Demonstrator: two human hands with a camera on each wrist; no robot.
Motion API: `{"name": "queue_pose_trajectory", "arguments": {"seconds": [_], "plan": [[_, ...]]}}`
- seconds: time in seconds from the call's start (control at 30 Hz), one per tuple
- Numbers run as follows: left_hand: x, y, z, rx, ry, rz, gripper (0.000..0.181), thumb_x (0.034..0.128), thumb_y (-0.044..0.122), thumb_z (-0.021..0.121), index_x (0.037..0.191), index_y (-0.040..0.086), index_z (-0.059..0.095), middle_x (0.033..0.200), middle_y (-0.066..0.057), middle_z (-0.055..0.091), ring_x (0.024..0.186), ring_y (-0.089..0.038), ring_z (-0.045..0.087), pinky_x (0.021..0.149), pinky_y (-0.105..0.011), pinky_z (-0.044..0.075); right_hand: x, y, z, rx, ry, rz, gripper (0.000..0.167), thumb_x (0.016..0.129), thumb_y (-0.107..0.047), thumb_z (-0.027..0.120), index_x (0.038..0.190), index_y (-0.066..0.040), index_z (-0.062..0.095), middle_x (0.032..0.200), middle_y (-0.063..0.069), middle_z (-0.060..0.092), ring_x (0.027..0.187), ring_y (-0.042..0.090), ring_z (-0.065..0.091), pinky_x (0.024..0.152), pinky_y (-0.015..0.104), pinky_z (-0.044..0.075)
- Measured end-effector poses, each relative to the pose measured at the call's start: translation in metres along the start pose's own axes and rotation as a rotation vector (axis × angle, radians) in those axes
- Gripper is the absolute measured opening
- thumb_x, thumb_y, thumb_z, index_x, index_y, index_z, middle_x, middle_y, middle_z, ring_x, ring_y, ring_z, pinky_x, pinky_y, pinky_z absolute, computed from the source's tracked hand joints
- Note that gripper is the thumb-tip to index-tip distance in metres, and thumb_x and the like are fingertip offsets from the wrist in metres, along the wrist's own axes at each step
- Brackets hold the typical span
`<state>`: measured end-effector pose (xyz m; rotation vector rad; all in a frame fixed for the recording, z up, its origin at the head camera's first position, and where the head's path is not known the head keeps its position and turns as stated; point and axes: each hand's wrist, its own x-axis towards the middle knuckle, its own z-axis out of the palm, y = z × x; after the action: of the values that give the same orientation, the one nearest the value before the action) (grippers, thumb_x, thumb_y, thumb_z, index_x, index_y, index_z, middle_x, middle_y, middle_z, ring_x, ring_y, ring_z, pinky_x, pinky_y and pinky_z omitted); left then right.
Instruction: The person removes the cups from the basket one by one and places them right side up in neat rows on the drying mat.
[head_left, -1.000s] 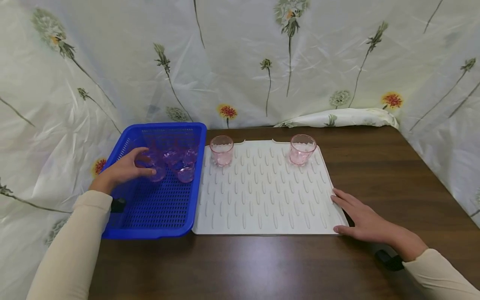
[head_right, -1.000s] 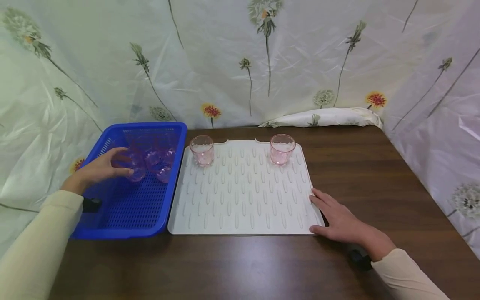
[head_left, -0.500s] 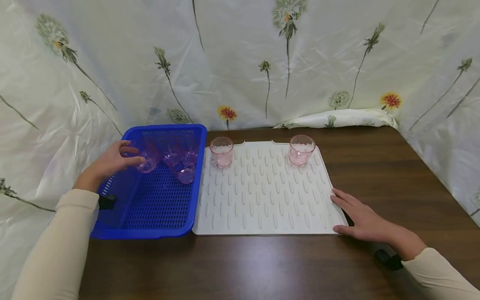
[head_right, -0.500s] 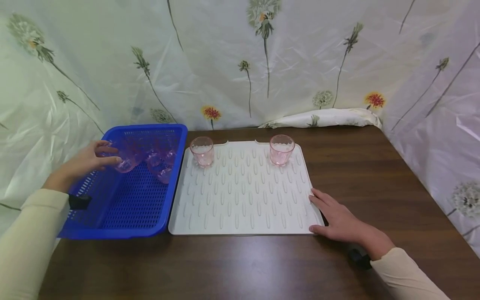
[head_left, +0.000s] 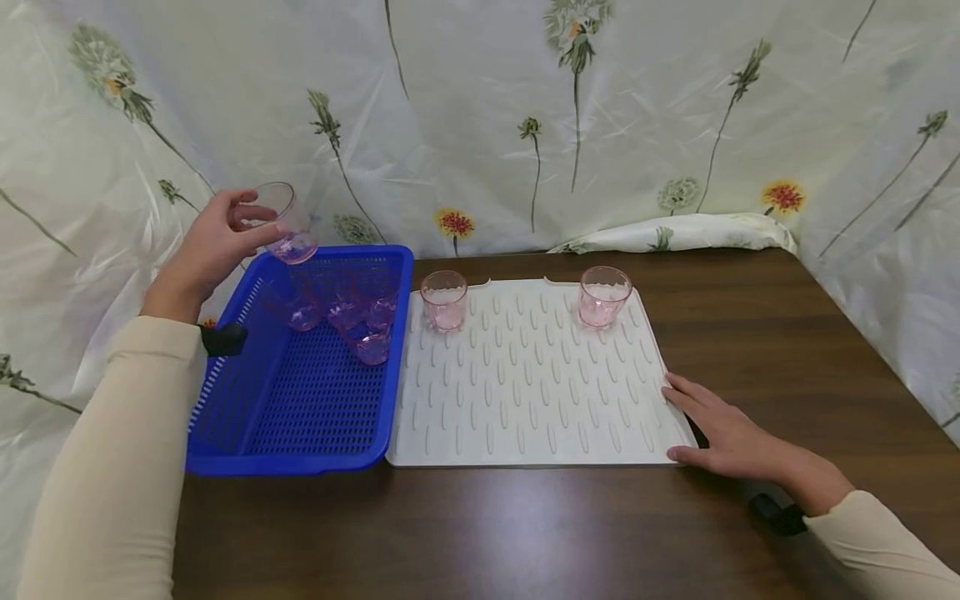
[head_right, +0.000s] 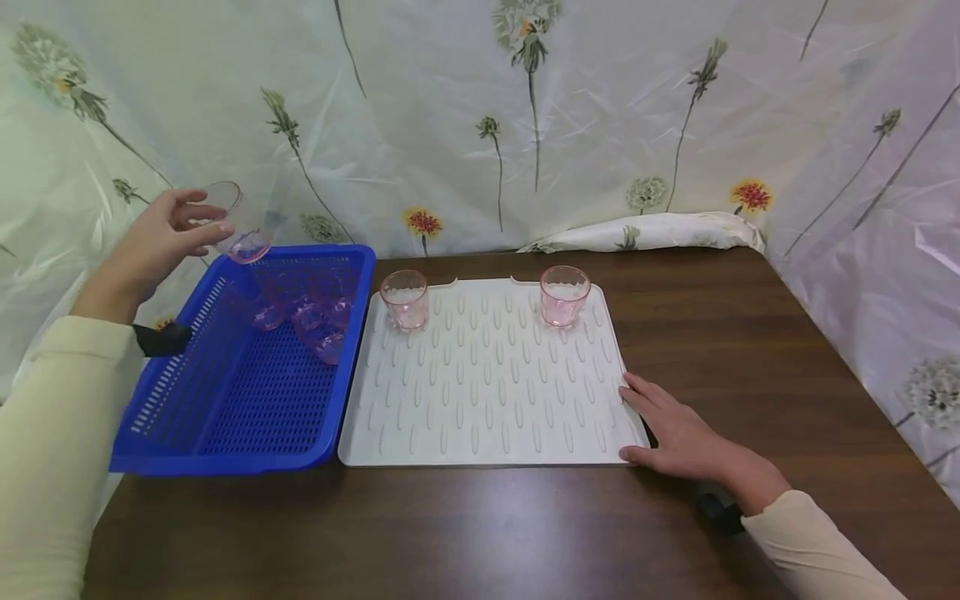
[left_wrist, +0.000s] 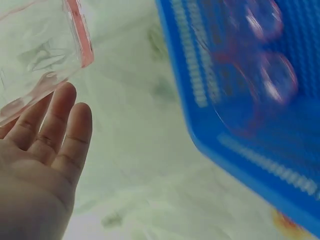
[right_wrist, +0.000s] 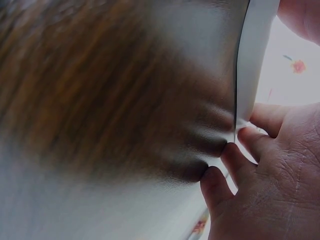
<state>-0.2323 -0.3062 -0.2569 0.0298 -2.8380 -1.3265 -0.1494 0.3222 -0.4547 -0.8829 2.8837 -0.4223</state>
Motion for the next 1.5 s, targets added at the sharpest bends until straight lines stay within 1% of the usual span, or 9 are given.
{"name": "queue_pose_trajectory", "arguments": {"seconds": [0.13,0.33,0.43,0.6,0.9,1.07,1.17,1.33,1.5], "plan": [[0.013,0.028,0.018,-0.039,-0.033,0.058,0.090,0.0934,0.047,0.062,0.160,0.017,0.010,0.156,-0.018,0.041,0.138,-0.033,0.041,0.113,-0.055,0.036,0.000,0.000,0.001,-0.006,0.002,-0.002,0.083,0.084,-0.042,0.074,0.148,-0.001,0.039,0.157,0.020,0.033,0.138,0.037,0.037,0.096,0.057,0.043],[0.029,0.065,0.051,-0.047,-0.082,0.122,0.087,0.0922,0.043,0.065,0.160,0.021,0.014,0.151,-0.016,0.046,0.135,-0.030,0.047,0.113,-0.052,0.038,-0.001,-0.002,-0.001,0.019,-0.013,0.010,0.083,0.085,-0.042,0.073,0.148,0.001,0.039,0.157,0.021,0.032,0.137,0.040,0.036,0.098,0.060,0.043],[0.037,0.078,0.071,-0.047,-0.102,0.139,0.087,0.0909,0.042,0.066,0.159,0.019,0.017,0.150,-0.015,0.048,0.136,-0.031,0.047,0.115,-0.052,0.037,-0.001,-0.002,-0.001,0.019,-0.006,0.007,0.083,0.084,-0.042,0.074,0.147,0.001,0.040,0.157,0.021,0.033,0.137,0.040,0.037,0.098,0.060,0.043],[0.048,0.091,0.109,-0.055,-0.151,0.148,0.086,0.0898,0.041,0.068,0.158,0.017,0.021,0.150,-0.013,0.049,0.135,-0.030,0.050,0.115,-0.050,0.040,0.001,-0.004,-0.002,0.025,-0.010,0.006,0.084,0.084,-0.042,0.073,0.148,0.001,0.040,0.157,0.021,0.032,0.137,0.041,0.037,0.098,0.061,0.043],[0.055,0.106,0.170,-0.154,-0.227,0.214,0.084,0.0879,0.030,0.073,0.155,0.009,0.027,0.147,-0.014,0.051,0.134,-0.029,0.051,0.112,-0.045,0.043,0.002,-0.007,-0.004,0.045,-0.040,0.028,0.084,0.085,-0.043,0.072,0.148,0.002,0.039,0.157,0.024,0.031,0.137,0.044,0.036,0.100,0.065,0.041],[0.058,0.108,0.201,-0.200,-0.234,0.193,0.082,0.0863,0.029,0.075,0.153,0.011,0.031,0.147,-0.011,0.051,0.131,-0.028,0.052,0.110,-0.044,0.046,0.002,-0.007,-0.006,0.053,-0.054,0.039,0.084,0.085,-0.042,0.072,0.148,0.002,0.038,0.157,0.025,0.030,0.137,0.045,0.035,0.102,0.066,0.041],[0.060,0.104,0.218,-0.236,-0.251,0.175,0.082,0.0859,0.029,0.076,0.153,0.013,0.032,0.148,-0.011,0.050,0.129,-0.028,0.051,0.108,-0.045,0.047,0.002,-0.008,-0.006,0.054,-0.052,0.039,0.084,0.085,-0.042,0.072,0.148,0.002,0.039,0.157,0.025,0.030,0.137,0.045,0.035,0.102,0.066,0.041],[0.058,0.095,0.237,-0.279,-0.290,0.155,0.083,0.0859,0.027,0.077,0.155,0.015,0.031,0.149,-0.012,0.048,0.134,-0.029,0.048,0.110,-0.046,0.046,0.002,-0.007,-0.006,0.061,-0.054,0.046,0.084,0.085,-0.043,0.072,0.148,0.002,0.038,0.157,0.025,0.029,0.138,0.045,0.034,0.102,0.066,0.040],[0.057,0.092,0.251,-0.286,-0.287,0.156,0.082,0.0857,0.026,0.077,0.154,0.017,0.032,0.147,-0.011,0.050,0.133,-0.028,0.049,0.109,-0.045,0.045,0.000,-0.006,-0.005,0.054,-0.041,0.031,0.084,0.085,-0.043,0.072,0.148,0.002,0.039,0.156,0.025,0.031,0.137,0.045,0.035,0.100,0.066,0.041]]}}
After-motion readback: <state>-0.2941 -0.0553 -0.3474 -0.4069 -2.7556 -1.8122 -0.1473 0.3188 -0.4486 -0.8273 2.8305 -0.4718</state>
